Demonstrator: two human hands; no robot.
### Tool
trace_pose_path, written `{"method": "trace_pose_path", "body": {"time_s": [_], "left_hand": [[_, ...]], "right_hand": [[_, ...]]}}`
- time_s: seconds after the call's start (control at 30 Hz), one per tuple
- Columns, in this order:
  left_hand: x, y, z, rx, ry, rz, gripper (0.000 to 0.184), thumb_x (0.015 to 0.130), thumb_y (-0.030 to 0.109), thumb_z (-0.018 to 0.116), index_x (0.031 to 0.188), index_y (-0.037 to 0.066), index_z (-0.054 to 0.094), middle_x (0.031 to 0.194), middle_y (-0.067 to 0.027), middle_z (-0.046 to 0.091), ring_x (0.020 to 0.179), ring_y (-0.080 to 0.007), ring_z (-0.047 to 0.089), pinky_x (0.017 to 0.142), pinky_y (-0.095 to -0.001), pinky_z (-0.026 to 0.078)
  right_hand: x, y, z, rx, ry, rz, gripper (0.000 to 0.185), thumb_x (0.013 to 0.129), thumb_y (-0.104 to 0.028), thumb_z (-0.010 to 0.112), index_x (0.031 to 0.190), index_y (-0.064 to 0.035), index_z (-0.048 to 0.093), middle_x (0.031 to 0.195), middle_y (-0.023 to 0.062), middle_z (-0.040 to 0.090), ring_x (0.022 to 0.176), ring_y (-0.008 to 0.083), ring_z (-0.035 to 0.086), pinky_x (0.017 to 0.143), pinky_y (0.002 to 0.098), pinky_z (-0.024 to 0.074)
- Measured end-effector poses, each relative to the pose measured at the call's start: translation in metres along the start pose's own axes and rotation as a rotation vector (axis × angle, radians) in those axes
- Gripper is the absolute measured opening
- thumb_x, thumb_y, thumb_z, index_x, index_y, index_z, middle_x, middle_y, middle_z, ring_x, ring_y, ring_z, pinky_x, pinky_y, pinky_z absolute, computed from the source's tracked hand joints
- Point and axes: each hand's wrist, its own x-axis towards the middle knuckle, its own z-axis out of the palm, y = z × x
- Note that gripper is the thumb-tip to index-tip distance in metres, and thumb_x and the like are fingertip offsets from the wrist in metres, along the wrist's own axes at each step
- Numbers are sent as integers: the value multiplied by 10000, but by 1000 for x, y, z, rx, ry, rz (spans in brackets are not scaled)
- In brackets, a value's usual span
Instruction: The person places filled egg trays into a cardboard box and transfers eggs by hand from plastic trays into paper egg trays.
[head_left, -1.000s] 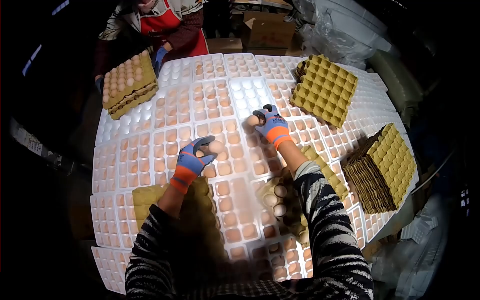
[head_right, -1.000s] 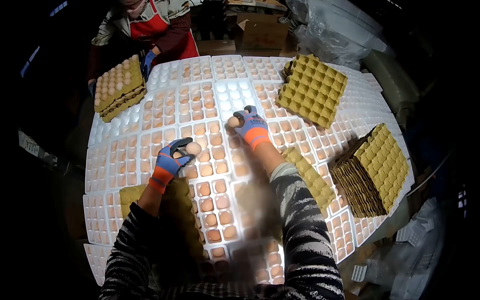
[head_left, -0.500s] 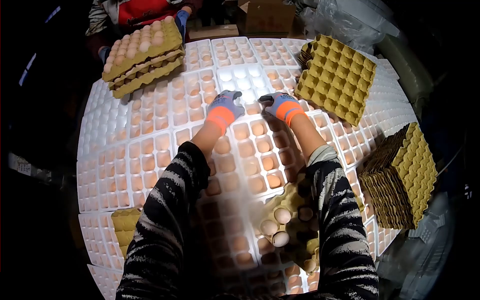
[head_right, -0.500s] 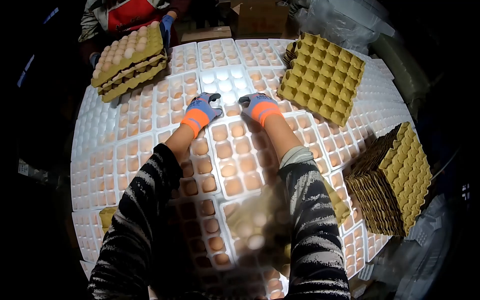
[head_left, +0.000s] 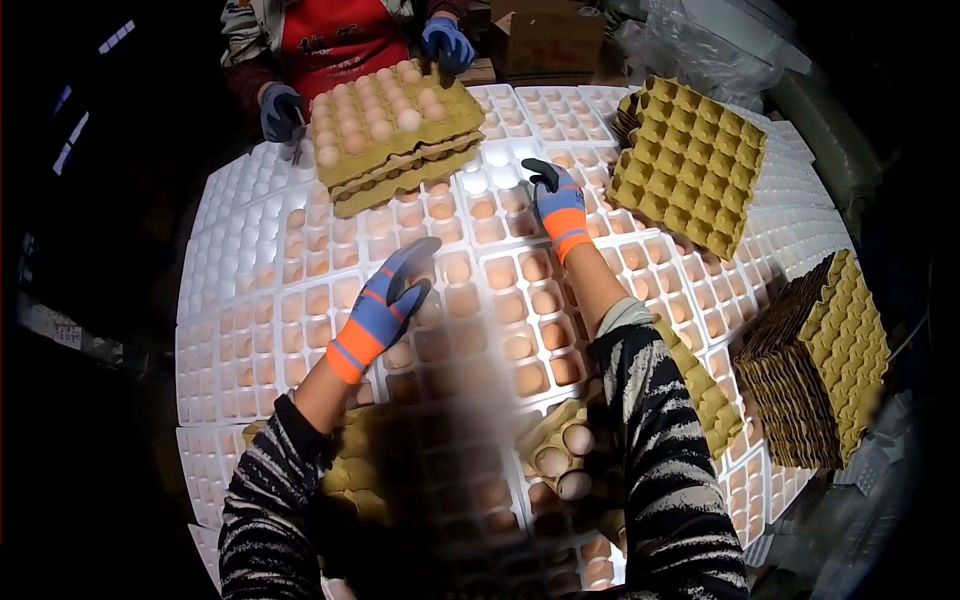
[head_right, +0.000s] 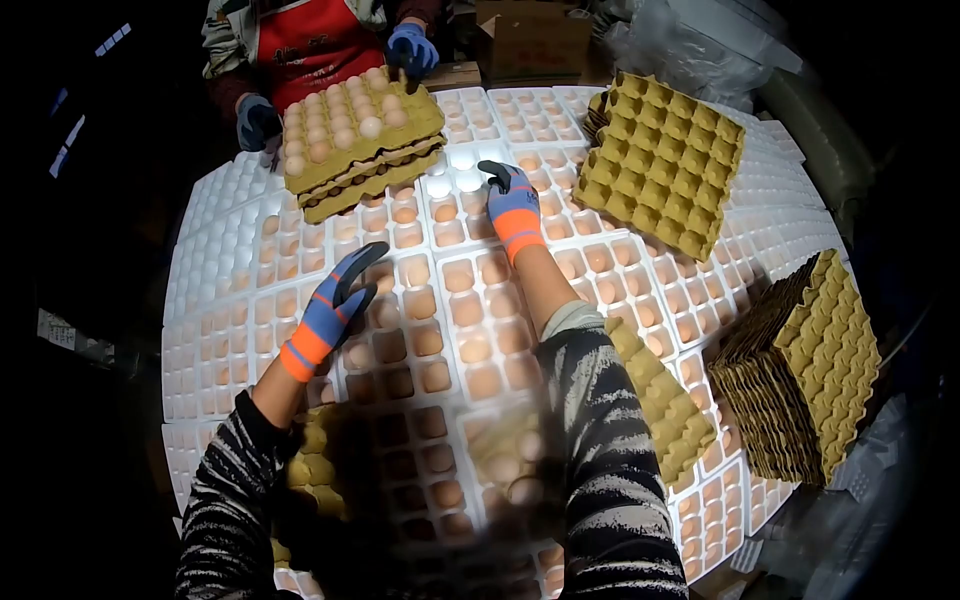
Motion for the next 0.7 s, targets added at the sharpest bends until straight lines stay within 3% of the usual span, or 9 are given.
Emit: {"method": "trace_pose_path", "body": {"time_s": [0.07,0.13,0.2,0.23,0.27,0.33,0.37,0.5,0.7], "left_hand": [[-84,27,-48,348,71,6,563,945,110,582,1491,31,465,1541,-149,468,1470,-299,374,1214,-404,263],[-165,60,-85,615,235,-26,636,848,-33,595,1470,39,484,1523,-167,464,1453,-352,377,1195,-420,308],[-274,29,-118,575,528,-302,671,858,18,639,1496,13,432,1520,-185,455,1429,-366,393,1191,-436,298],[-332,20,-136,894,432,-382,675,865,16,656,1494,-6,414,1510,-205,446,1413,-363,409,1179,-434,317],[-397,-4,-147,839,484,-485,665,877,6,659,1492,-15,408,1511,-217,436,1413,-346,411,1171,-424,338],[-515,-86,-145,15,797,-559,650,906,2,646,1501,-21,385,1499,-198,458,1357,-346,468,1153,-424,370],[-548,-91,-152,287,614,-606,547,991,58,583,1501,-18,400,1496,-176,470,1339,-285,491,1143,-388,376],[-512,-24,-99,804,307,-706,548,956,140,658,1455,2,479,1400,-159,578,1329,-276,503,1094,-388,417],[-504,-15,-123,223,510,-458,535,983,191,614,1461,-2,470,1392,-153,583,1229,-274,560,1047,-362,443]], "right_hand": [[-31,-28,-16,111,-95,24,419,881,48,523,1241,-96,679,1151,96,668,1042,216,669,946,324,506],[-83,-71,-30,147,-217,-12,418,895,19,547,1285,-90,650,1223,104,638,1096,232,647,976,326,498],[-154,-135,-48,-130,-426,-81,415,908,-51,612,1323,-72,615,1331,126,583,1215,293,587,1045,356,470],[-200,-174,-46,-102,-455,39,447,902,-132,665,1338,-59,599,1358,142,569,1280,332,538,1086,397,444],[-243,-178,-44,-176,-608,-2,537,889,-191,700,1393,-74,556,1418,139,530,1339,345,484,1106,434,430],[-356,-149,-15,-576,-794,-111,702,892,-393,692,1473,-68,470,1528,168,415,1424,415,345,1173,477,328],[-391,-177,-10,-610,-805,-61,730,896,-436,679,1477,-54,457,1537,188,400,1436,427,324,1184,495,301],[-493,-238,18,-746,-837,77,872,886,-611,619,1506,-37,405,1620,256,240,1501,482,162,1233,565,146],[-532,-275,23,-423,-473,201,842,887,-534,671,1500,-26,398,1513,239,428,1415,439,359,1175,492,299]]}}
